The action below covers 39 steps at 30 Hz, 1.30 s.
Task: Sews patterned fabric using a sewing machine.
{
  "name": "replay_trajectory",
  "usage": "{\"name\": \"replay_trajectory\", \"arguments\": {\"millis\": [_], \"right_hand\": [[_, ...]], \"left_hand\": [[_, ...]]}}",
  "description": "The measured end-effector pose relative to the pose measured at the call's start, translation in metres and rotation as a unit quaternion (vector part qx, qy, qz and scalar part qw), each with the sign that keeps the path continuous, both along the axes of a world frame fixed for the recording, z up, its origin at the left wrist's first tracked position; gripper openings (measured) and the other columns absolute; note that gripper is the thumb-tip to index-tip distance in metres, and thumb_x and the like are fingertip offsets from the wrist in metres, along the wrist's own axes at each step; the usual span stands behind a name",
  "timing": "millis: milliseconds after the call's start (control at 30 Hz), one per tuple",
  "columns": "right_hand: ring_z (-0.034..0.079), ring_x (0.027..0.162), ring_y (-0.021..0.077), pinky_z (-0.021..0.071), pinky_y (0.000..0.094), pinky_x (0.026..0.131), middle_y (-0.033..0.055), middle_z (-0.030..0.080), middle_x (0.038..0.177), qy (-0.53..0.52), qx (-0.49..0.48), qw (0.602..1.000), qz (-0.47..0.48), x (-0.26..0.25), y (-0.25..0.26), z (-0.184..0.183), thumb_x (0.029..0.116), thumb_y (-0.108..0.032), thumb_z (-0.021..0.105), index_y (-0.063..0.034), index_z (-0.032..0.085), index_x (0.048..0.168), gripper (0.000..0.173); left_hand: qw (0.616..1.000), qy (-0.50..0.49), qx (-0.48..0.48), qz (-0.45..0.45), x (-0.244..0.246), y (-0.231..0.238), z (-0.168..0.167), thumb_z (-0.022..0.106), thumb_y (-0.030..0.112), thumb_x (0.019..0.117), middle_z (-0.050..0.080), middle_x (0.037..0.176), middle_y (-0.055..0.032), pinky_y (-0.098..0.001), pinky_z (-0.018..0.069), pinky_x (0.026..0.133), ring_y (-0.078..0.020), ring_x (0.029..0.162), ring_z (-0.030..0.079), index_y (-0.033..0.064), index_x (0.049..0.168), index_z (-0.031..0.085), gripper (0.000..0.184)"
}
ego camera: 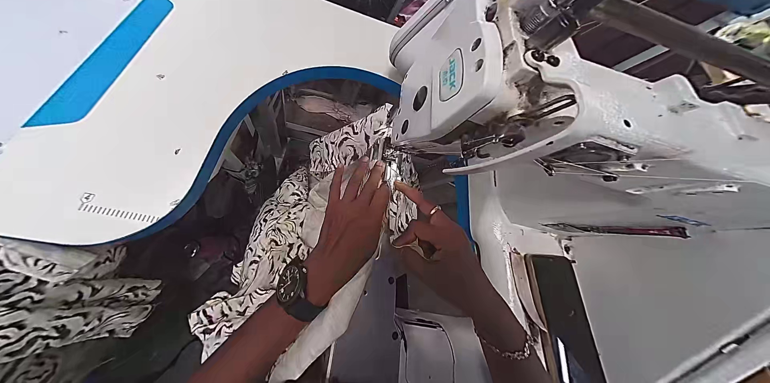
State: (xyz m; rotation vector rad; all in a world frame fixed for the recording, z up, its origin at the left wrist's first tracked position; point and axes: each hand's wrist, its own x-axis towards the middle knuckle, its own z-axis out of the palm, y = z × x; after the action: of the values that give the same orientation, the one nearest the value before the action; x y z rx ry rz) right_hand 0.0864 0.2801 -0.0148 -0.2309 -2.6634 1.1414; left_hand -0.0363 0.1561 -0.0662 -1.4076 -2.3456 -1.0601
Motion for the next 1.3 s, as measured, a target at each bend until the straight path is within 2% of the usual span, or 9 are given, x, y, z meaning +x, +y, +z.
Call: {"name": "replay_trajectory", "arguments": {"millis": [200, 367, 533, 667, 800, 967, 1033, 1133, 1300], "right_hand": [[0.058, 0.088, -0.0099, 0.0462, 0.0079, 0.072, 0.0213, 0.054, 0.148, 0.037, -0.148, 0.988, -0.030, -0.026, -0.004, -0.013, 0.0828, -0.004, 0.067, -0.0007, 0.069, 0.078, 0.006], [0.058, 0.076, -0.0088, 0.0468, 0.0088, 0.066, 0.0219, 0.061, 0.140, 0.075, -0.053, 0.992, -0.084, -0.028, -0.019, -0.018, 0.0852, -0.013, 0.068, -0.0018, 0.072, 0.078, 0.014], [0.051, 0.068, -0.0135, 0.0406, 0.0066, 0.058, 0.0165, 0.065, 0.136, 0.069, -0.126, 0.986, -0.085, -0.026, -0.012, -0.017, 0.0798, -0.009, 0.073, -0.0040, 0.072, 0.075, 0.007], [0.050, 0.062, -0.0125, 0.0424, 0.0071, 0.054, 0.0204, 0.061, 0.140, 0.088, -0.138, 0.982, -0.095, -0.027, -0.017, -0.019, 0.0799, -0.005, 0.071, -0.0011, 0.072, 0.078, 0.004], [0.059, 0.071, -0.0019, 0.0469, 0.0136, 0.060, 0.0184, 0.066, 0.131, 0.091, 0.058, 0.982, -0.152, -0.029, -0.035, -0.019, 0.0901, -0.015, 0.065, -0.0048, 0.075, 0.086, 0.015], [0.072, 0.066, 0.0278, 0.0565, 0.0385, 0.056, 0.0167, 0.074, 0.081, 0.096, 0.275, 0.936, -0.198, -0.024, -0.056, -0.009, 0.0944, -0.012, 0.059, 0.0015, 0.079, 0.100, 0.024], [0.072, 0.065, 0.0269, 0.0567, 0.0438, 0.059, 0.0154, 0.074, 0.078, 0.051, 0.254, 0.939, -0.228, 0.018, -0.069, 0.003, 0.0915, -0.013, 0.061, 0.0041, 0.078, 0.101, 0.025], [0.064, 0.058, 0.0111, 0.0523, 0.0252, 0.058, 0.0105, 0.071, 0.070, 0.023, 0.183, 0.939, -0.289, 0.087, -0.084, 0.002, 0.0855, -0.016, 0.070, 0.0038, 0.077, 0.090, 0.021], [0.067, 0.052, 0.0286, 0.0514, 0.0415, 0.043, 0.0153, 0.066, 0.066, -0.087, 0.392, 0.910, -0.105, 0.073, -0.111, 0.060, 0.0875, -0.011, 0.067, 0.0027, 0.071, 0.080, 0.016]], "left_hand": [[0.982, -0.146, 0.108, -0.049, -0.001, -0.005, -0.002, 0.053, -0.002, 0.0918, 0.067, 0.130, -0.0221, -0.0420, 0.0571, 0.095, -0.0351, 0.121, 0.067, -0.0067, 0.130, 0.061, 0.039], [0.984, -0.135, 0.091, -0.067, -0.002, -0.002, 0.002, 0.055, -0.008, 0.0886, 0.064, 0.134, -0.0238, -0.0432, 0.0537, 0.102, -0.0394, 0.128, 0.061, -0.0009, 0.114, 0.066, 0.029], [0.986, -0.133, 0.088, -0.057, 0.000, 0.002, 0.003, 0.059, -0.007, 0.0867, 0.066, 0.130, -0.0246, -0.0444, 0.0553, 0.098, -0.0417, 0.124, 0.063, -0.0028, 0.112, 0.066, 0.027], [0.986, -0.133, 0.096, -0.034, 0.000, 0.006, 0.001, 0.058, -0.008, 0.0839, 0.064, 0.130, -0.0274, -0.0409, 0.0577, 0.091, -0.0396, 0.117, 0.066, -0.0028, 0.111, 0.065, 0.029], [0.983, -0.153, 0.106, -0.007, 0.000, 0.012, 0.000, 0.058, -0.005, 0.0908, 0.069, 0.121, -0.0245, -0.0417, 0.0596, 0.088, -0.0373, 0.109, 0.071, -0.0045, 0.108, 0.066, 0.019], [0.971, -0.230, 0.070, 0.002, -0.011, 0.012, 0.013, 0.057, -0.001, 0.0937, 0.067, 0.111, -0.0258, -0.0524, 0.0555, 0.089, -0.0407, 0.105, 0.068, -0.0088, 0.117, 0.065, 0.026], [0.930, -0.359, -0.031, -0.076, -0.009, -0.020, 0.036, 0.053, 0.018, 0.1033, 0.067, 0.096, -0.0164, -0.0466, 0.0532, 0.082, -0.0278, 0.087, 0.065, -0.0039, 0.129, 0.060, 0.034], [0.870, -0.450, -0.122, -0.158, 0.007, -0.067, 0.049, 0.059, 0.018, 0.1026, 0.066, 0.086, -0.0153, -0.0457, 0.0515, 0.076, -0.0261, 0.075, 0.063, -0.0041, 0.131, 0.058, 0.036], [0.882, -0.444, -0.049, -0.149, 0.023, -0.076, 0.028, 0.065, 0.019, 0.0960, 0.055, 0.068, -0.0008, -0.0312, 0.0442, 0.058, -0.0112, 0.057, 0.049, 0.0010, 0.128, 0.064, 0.036]]}}
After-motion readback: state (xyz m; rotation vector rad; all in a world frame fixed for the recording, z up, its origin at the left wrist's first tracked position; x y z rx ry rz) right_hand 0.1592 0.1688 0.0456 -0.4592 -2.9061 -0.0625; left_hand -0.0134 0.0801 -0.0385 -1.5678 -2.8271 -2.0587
